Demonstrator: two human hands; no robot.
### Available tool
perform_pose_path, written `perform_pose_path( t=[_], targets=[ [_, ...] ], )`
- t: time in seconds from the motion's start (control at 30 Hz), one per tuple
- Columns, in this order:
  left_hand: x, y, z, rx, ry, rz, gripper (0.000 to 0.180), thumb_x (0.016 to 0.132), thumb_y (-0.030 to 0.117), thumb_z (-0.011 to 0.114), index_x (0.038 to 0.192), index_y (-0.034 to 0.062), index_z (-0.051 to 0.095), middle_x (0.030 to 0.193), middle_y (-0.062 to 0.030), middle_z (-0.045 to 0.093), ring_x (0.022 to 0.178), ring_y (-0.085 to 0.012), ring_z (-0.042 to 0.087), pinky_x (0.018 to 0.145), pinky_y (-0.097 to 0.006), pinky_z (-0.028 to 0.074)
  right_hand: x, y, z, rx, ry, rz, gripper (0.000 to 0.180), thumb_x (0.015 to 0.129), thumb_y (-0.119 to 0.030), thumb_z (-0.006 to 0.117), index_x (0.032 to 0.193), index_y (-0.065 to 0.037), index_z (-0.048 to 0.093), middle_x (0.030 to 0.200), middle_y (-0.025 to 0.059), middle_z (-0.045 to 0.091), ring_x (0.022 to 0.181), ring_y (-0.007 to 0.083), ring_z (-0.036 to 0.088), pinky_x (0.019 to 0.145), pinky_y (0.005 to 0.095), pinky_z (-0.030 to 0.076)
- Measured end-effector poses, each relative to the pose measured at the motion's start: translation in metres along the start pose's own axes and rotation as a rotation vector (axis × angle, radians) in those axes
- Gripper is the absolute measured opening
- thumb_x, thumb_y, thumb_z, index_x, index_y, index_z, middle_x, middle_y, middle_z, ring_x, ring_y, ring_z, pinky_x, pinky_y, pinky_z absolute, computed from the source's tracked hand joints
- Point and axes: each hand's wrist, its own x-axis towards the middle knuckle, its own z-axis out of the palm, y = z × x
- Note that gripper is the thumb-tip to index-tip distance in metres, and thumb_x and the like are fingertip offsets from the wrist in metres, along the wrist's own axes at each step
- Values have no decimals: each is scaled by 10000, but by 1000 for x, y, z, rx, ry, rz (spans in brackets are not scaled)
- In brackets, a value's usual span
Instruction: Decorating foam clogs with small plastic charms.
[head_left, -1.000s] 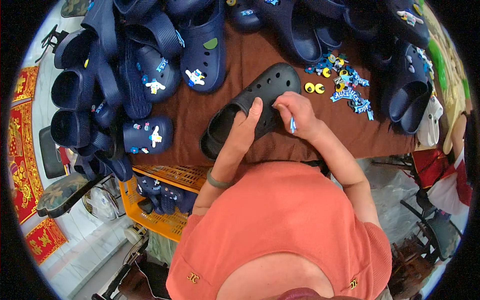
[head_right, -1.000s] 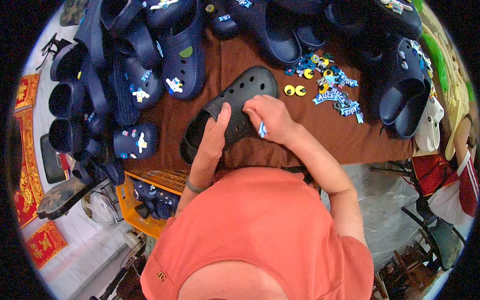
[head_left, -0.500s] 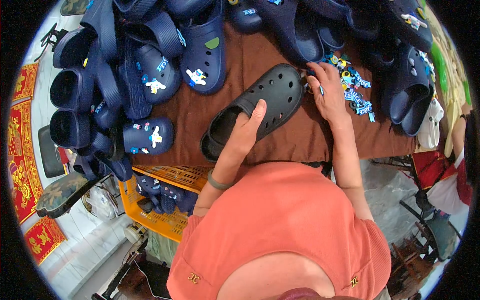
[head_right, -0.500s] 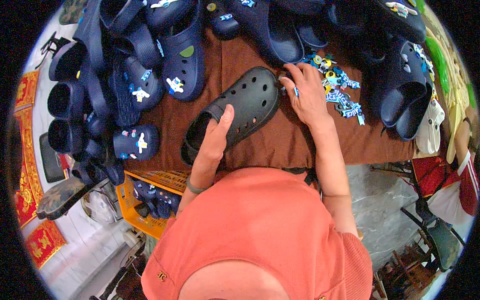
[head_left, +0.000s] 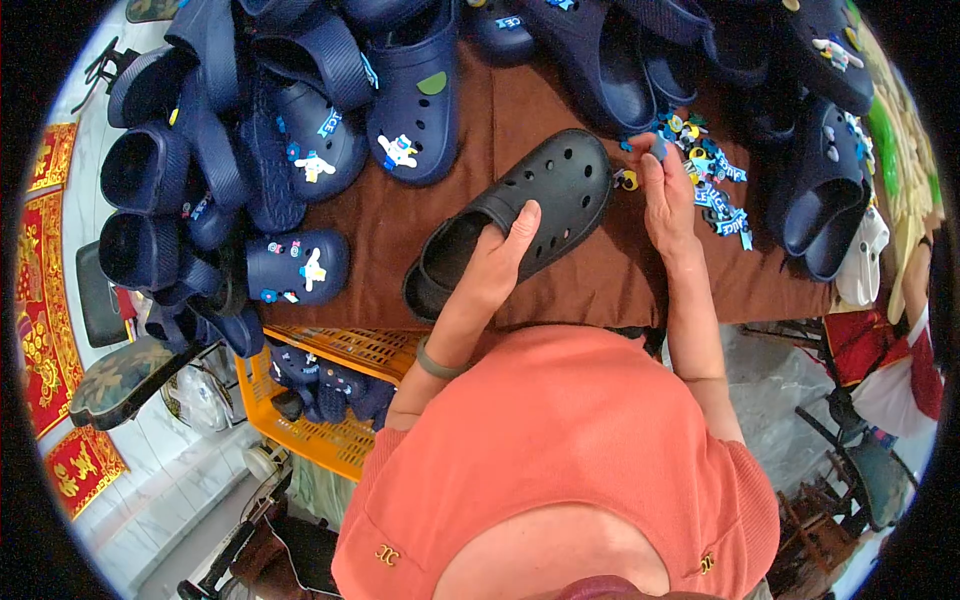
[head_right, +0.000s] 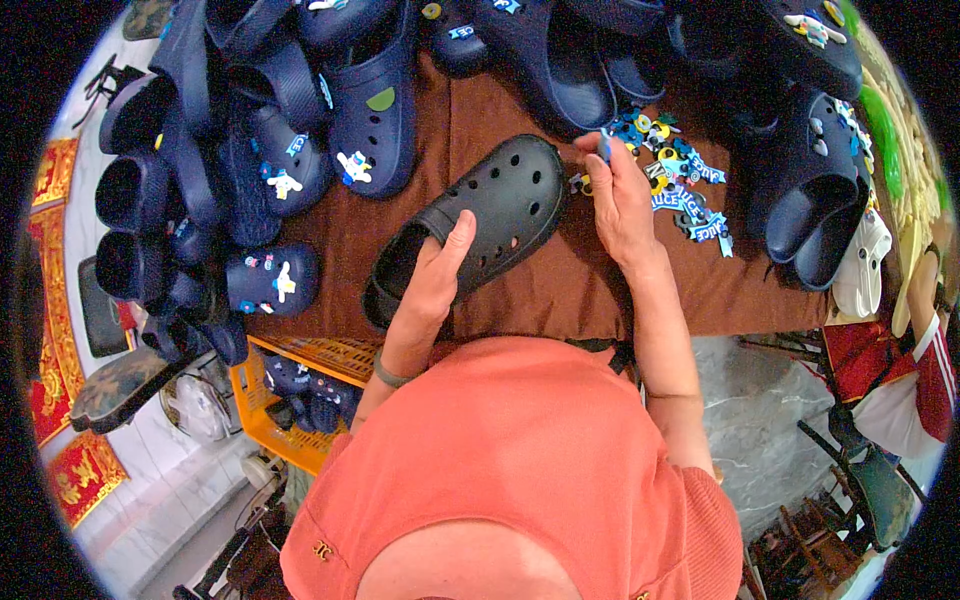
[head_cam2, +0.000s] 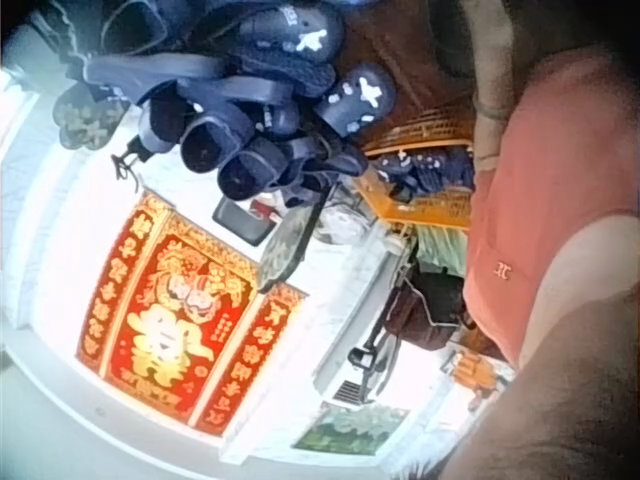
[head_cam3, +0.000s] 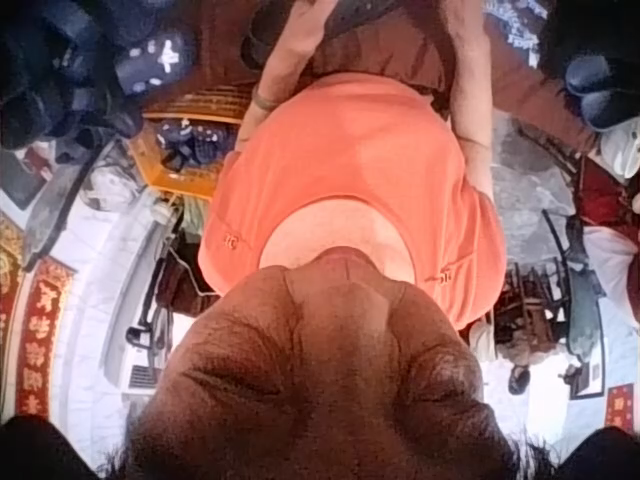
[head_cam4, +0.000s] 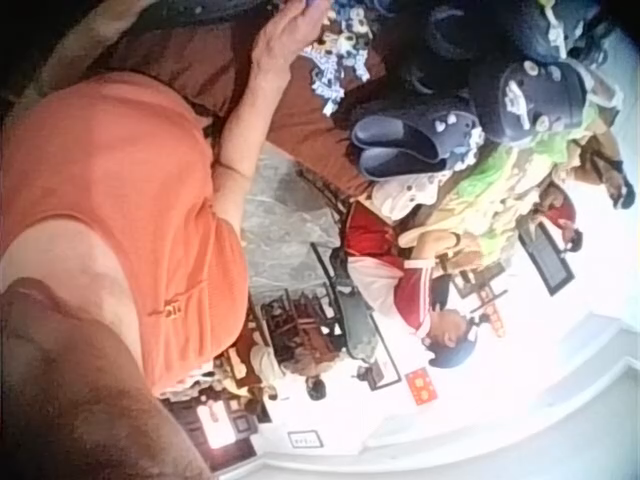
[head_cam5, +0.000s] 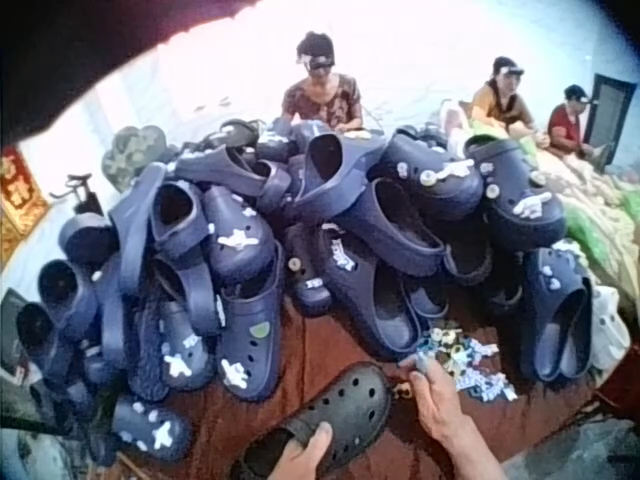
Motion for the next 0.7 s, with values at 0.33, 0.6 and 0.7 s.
perform_pose_path(
  t=[0.33, 0.6, 0.7],
  targets=[
    [1, -1, 0, 25, 29, 45, 442, 997, 312, 525, 1264, -40, 521, 1190, -134, 617, 1016, -215, 640, 885, -344, 539, 13, -24, 0, -454, 177, -527, 177, 784, -81, 739, 954, -64, 693, 927, 68, 590, 731, 234, 587, 664, 317, 474],
    [0, -1, -1, 31, 32, 30, 393, 1001, 274, 519, 1248, -30, 540, 1158, -120, 632, 1001, -193, 642, 866, -319, 534, 34, -21, 11, -185, -167, -586, 278, 761, 0, 713, 1029, -56, 662, 1026, 116, 644, 922, 308, 647, 785, 352, 540],
    [1, -5, -1, 25, 51, 29, 381, 1003, 265, 514, 1243, -29, 543, 1144, -116, 636, 991, -182, 642, 864, -314, 534, 32, -14, 8, -126, -358, -486, 261, 758, -87, 740, 1005, -65, 662, 1079, 111, 634, 1042, 310, 601, 904, 387, 489]
  ],
)
